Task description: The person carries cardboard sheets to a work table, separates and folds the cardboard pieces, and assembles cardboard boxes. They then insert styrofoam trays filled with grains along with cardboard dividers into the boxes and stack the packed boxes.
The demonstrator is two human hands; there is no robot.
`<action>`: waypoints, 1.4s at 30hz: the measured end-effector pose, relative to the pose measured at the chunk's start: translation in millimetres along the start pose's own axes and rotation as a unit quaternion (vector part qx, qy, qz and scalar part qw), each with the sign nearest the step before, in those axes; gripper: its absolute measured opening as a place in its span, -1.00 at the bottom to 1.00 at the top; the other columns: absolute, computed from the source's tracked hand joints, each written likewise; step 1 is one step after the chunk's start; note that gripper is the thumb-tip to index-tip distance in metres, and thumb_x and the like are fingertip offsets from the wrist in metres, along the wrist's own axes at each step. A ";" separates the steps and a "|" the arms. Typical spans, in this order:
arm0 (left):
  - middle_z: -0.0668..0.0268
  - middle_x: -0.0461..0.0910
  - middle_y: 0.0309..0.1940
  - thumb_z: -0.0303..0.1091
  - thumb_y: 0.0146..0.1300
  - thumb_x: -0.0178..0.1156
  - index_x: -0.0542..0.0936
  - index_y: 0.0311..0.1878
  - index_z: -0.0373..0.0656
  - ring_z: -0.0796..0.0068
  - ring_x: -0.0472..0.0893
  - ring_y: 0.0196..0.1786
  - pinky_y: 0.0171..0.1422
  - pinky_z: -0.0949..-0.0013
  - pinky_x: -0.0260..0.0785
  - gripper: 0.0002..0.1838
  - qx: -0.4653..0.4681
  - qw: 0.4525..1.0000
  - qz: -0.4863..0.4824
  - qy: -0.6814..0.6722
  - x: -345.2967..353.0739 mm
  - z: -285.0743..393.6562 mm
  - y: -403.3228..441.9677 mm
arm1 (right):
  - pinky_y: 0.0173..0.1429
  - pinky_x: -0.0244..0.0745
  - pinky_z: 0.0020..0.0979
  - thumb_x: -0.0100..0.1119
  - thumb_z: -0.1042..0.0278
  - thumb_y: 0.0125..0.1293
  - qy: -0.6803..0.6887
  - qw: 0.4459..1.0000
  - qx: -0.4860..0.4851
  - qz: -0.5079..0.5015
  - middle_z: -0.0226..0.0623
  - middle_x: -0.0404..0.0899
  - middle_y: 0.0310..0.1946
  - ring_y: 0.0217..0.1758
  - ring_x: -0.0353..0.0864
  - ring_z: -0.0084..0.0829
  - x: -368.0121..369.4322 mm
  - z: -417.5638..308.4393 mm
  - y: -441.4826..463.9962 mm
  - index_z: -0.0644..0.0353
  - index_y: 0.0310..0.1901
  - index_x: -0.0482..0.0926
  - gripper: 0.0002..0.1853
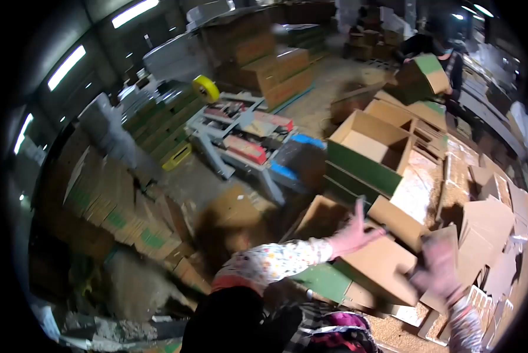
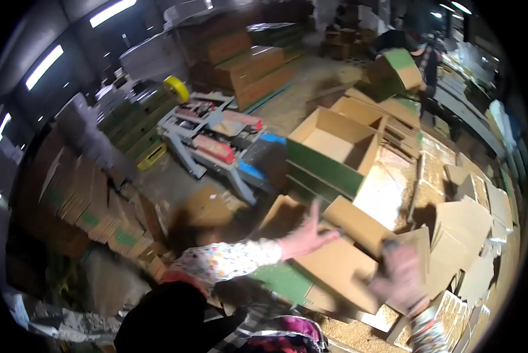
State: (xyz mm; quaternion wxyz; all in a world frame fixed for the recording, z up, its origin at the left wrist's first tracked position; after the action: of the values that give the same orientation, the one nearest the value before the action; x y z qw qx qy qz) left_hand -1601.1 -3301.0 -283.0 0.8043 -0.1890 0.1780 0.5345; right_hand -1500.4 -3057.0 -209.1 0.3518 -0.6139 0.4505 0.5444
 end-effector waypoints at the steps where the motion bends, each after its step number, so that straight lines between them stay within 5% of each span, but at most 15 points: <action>1: -0.20 0.02 0.38 0.10 0.18 0.20 -0.23 0.41 -0.39 0.03 0.02 0.46 0.50 0.23 -0.17 0.07 -0.045 0.999 -0.010 -0.017 2.6 -12.8 5.5 | 0.37 0.04 0.09 0.19 -0.08 0.08 -0.132 0.989 -0.064 -0.022 0.08 0.21 0.26 0.34 0.16 0.05 26.4 -21.7 -18.8 0.38 0.26 0.23 -0.16; 5: 0.05 0.22 0.34 0.18 0.28 0.00 0.06 0.39 -0.37 0.22 0.20 0.40 0.47 0.21 -0.02 -0.12 -0.094 0.876 -0.417 -0.224 -16.9 -24.4 36.8 | 0.45 -0.09 0.06 0.01 0.10 0.24 0.106 0.968 0.111 0.199 0.12 0.16 0.29 0.39 0.06 0.13 93.2 28.0 -53.4 0.41 0.31 0.15 -0.30; 7: 0.16 0.32 0.29 -0.10 0.43 -0.07 0.17 0.34 -0.38 0.42 0.28 0.31 0.46 0.41 -0.01 -0.40 0.191 0.879 -0.431 -0.062 -9.8 -37.2 55.8 | 0.43 0.02 -0.03 -0.08 0.01 0.32 0.321 0.914 0.170 0.180 0.09 0.21 0.28 0.36 0.16 0.06 142.6 63.6 -77.2 0.36 0.32 0.15 -0.31; 9: 0.13 0.35 0.23 -0.17 0.35 0.05 0.21 0.32 -0.34 0.36 0.34 0.25 0.41 0.30 0.08 -0.40 -0.026 0.921 -0.348 -0.170 -8.8 5.4 19.8 | 0.41 0.10 -0.09 -0.11 -0.12 0.32 0.539 0.796 0.210 0.177 0.08 0.25 0.26 0.33 0.22 0.00 127.4 75.0 -86.5 0.34 0.33 0.14 -0.26; 13: -0.04 0.09 0.36 -0.15 0.12 0.21 0.21 0.30 -0.34 0.02 0.06 0.42 0.49 0.07 -0.17 -0.26 0.417 0.870 -0.114 0.237 -3.6 -59.4 -37.8 | 0.34 0.25 -0.17 -0.15 -0.41 0.25 0.887 0.407 0.181 0.124 0.10 0.32 0.22 0.28 0.34 -0.10 36.8 79.6 -80.2 0.30 0.35 0.11 -0.08; 15: -0.05 0.16 0.32 -0.26 0.07 0.15 0.29 0.23 -0.31 -0.02 0.12 0.40 0.44 -0.10 -0.13 -0.36 0.344 0.801 -0.123 0.474 -22.3 -108.8 -18.7 | 0.41 0.13 -0.22 -0.06 -0.34 0.24 0.446 0.837 0.316 0.022 0.20 0.19 0.28 0.35 0.21 0.03 57.3 64.4 -66.7 0.33 0.37 0.03 -0.07; 17: -0.07 0.21 0.27 -0.34 0.14 0.11 0.31 0.21 -0.31 -0.06 0.21 0.34 0.41 0.00 -0.01 -0.45 0.301 0.918 0.076 0.245 -37.1 -62.1 3.4 | 0.47 -0.04 -0.23 -0.03 -0.24 0.27 0.297 0.907 0.264 0.141 0.26 0.04 0.34 0.42 0.04 0.09 106.2 54.2 -54.2 0.37 0.38 -0.04 -0.08; 19: 0.11 0.23 0.29 -0.27 0.32 0.10 0.17 0.35 -0.26 0.27 0.26 0.30 0.39 0.28 0.07 -0.40 0.131 0.971 0.048 -0.197 -37.7 -6.1 23.0 | 0.50 -0.15 -0.25 -0.08 -0.21 0.32 0.361 0.873 0.313 0.103 0.20 -0.05 0.39 0.46 -0.05 0.04 119.2 21.4 -49.8 0.38 0.38 -0.06 -0.12; 23: 0.16 0.42 0.09 -0.44 0.24 0.04 0.33 0.23 -0.33 0.37 0.39 0.14 0.27 0.41 0.19 -0.53 0.165 0.973 -0.015 0.159 7.4 -6.0 41.5 | 0.45 -0.01 -0.25 -0.11 -0.11 0.37 0.434 0.802 0.327 0.247 0.14 -0.01 0.39 0.43 0.02 0.05 116.8 36.1 -115.1 0.37 0.35 0.03 -0.24; 26: 0.13 0.53 -0.09 -0.55 0.13 -0.05 0.45 0.08 -0.33 0.28 0.49 -0.02 0.17 0.32 0.28 -0.61 0.096 0.994 -0.018 0.055 4.1 12.2 20.6 | 0.36 0.15 -0.26 -0.02 0.01 0.35 0.382 0.656 0.464 0.456 0.11 0.09 0.31 0.34 0.14 0.02 117.3 113.5 -208.8 0.36 0.26 0.17 -0.36; 28: 0.10 0.55 -0.12 -0.57 0.12 -0.07 0.45 0.05 -0.32 0.23 0.51 -0.05 0.15 0.28 0.30 -0.61 0.094 0.991 0.026 0.097 2.6 4.9 16.4 | 0.25 0.30 -0.27 0.13 0.12 0.27 0.138 0.471 0.609 0.623 0.11 0.33 0.15 0.20 0.34 -0.06 140.2 164.2 -300.9 0.38 0.12 0.33 -0.47; 30: 0.07 0.55 -0.10 -0.56 0.11 -0.06 0.45 0.04 -0.34 0.21 0.51 -0.04 0.16 0.29 0.29 -0.62 0.111 0.977 0.090 0.160 0.1 -5.9 24.8 | 0.18 0.31 -0.20 -0.06 -0.22 0.29 0.162 0.260 0.853 0.423 0.12 0.54 -0.07 0.09 0.47 -0.06 158.2 200.0 -368.8 0.41 -0.03 0.54 -0.32; 33: 0.00 0.55 -0.10 -0.57 0.08 -0.03 0.47 0.02 -0.32 0.12 0.52 0.00 0.18 0.24 0.30 -0.62 0.099 0.969 0.119 0.190 8.6 -4.2 35.7 | 0.15 0.34 -0.34 0.03 -0.19 0.29 0.293 0.440 0.722 0.446 -0.03 0.54 0.01 0.11 0.49 -0.28 191.8 240.3 -400.3 0.43 0.11 0.45 -0.29; 35: 0.00 0.54 -0.10 -0.58 0.07 -0.01 0.48 0.01 -0.28 0.05 0.52 0.00 0.18 0.23 0.31 -0.63 0.085 0.975 0.095 0.184 7.3 -5.7 40.5 | 0.21 0.31 -0.43 0.06 0.12 0.37 0.433 0.338 0.451 0.704 -0.30 0.49 0.05 0.09 0.47 -0.44 238.2 267.9 -398.1 0.40 0.17 0.40 -0.49; 42: 0.06 0.50 -0.02 -0.53 0.11 0.04 0.43 0.08 -0.24 0.10 0.47 0.06 0.20 0.26 0.30 -0.60 0.115 0.974 0.064 0.185 1.9 -17.8 44.9 | 0.32 0.28 -0.30 -0.01 0.12 0.38 0.517 0.321 0.388 0.692 -0.17 0.41 0.17 0.24 0.40 -0.29 179.2 216.6 -378.7 0.33 0.21 0.35 -0.49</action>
State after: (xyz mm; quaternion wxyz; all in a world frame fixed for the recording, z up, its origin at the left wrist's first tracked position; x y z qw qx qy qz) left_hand -1643.6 -3292.3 -304.5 0.7378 -0.1793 0.3958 0.5165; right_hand -1221.8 -2756.5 -442.4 -0.2589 -0.0301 0.9626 -0.0740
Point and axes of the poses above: each hand's wrist, its own y-axis towards the middle knuckle, its own x-axis out of the palm, z = x × y, the point moved 2 cm from there along y, towards the middle knuckle
